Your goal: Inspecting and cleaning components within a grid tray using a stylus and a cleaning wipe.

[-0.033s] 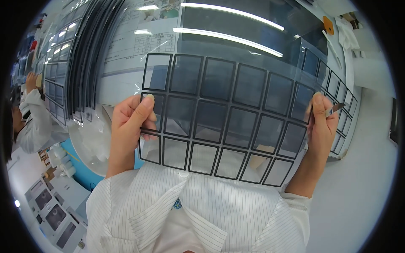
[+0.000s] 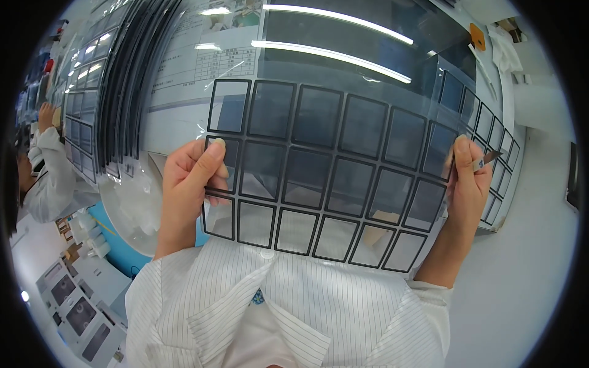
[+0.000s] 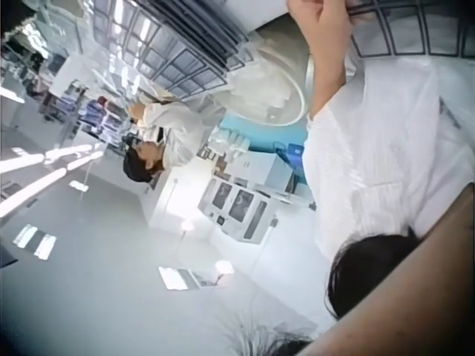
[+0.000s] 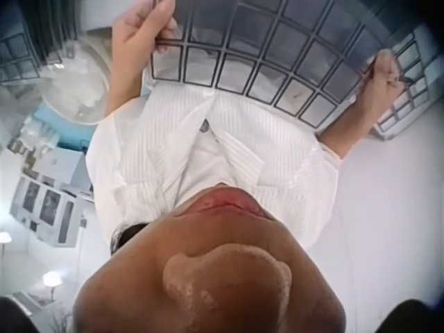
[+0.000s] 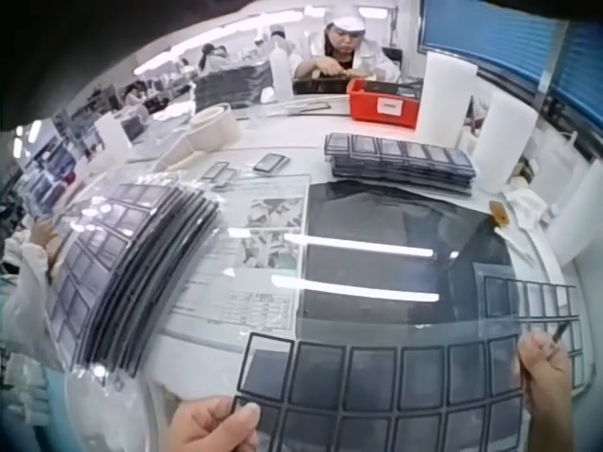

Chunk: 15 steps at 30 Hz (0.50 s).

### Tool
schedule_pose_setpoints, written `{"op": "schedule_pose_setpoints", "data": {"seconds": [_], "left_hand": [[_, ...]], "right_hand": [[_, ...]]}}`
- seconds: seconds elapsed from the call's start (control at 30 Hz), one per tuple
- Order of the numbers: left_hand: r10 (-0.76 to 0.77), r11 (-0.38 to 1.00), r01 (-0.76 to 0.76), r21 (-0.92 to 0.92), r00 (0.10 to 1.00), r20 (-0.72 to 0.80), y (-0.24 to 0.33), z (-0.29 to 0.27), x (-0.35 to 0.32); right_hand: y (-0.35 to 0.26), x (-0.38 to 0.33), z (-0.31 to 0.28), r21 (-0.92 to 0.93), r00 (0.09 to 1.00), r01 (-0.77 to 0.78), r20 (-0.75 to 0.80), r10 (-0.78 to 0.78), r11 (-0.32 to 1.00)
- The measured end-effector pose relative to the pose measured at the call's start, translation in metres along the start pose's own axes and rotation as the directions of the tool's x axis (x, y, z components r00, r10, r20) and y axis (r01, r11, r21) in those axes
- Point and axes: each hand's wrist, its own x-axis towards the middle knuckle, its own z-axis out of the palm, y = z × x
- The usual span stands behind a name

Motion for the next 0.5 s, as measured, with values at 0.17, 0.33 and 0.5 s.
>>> {"op": "schedule_pose_setpoints", "data": {"seconds": [0.17, 0.33, 0.5], "left_hand": [[-0.020, 1.000, 0.019, 0.019, 0.999, 0.043, -0.002, -0.002, -0.002], [-0.040, 0.999, 0.039, 0.030, 0.998, 0.040, -0.006, -0.001, -0.004], [-0.048, 0.998, 0.047, 0.042, 0.998, 0.029, -0.007, -0.002, -0.004]], "right_hand": [[0.001, -0.004, -0.005, 0.022, 0.999, -0.048, -0.003, 0.048, 0.999], [-0.002, -0.001, 0.011, -0.069, 0.995, 0.020, -0.095, -0.026, 0.997], [-0.007, -0.003, 0.014, -0.085, 0.994, -0.006, -0.111, -0.003, 0.996]]}}
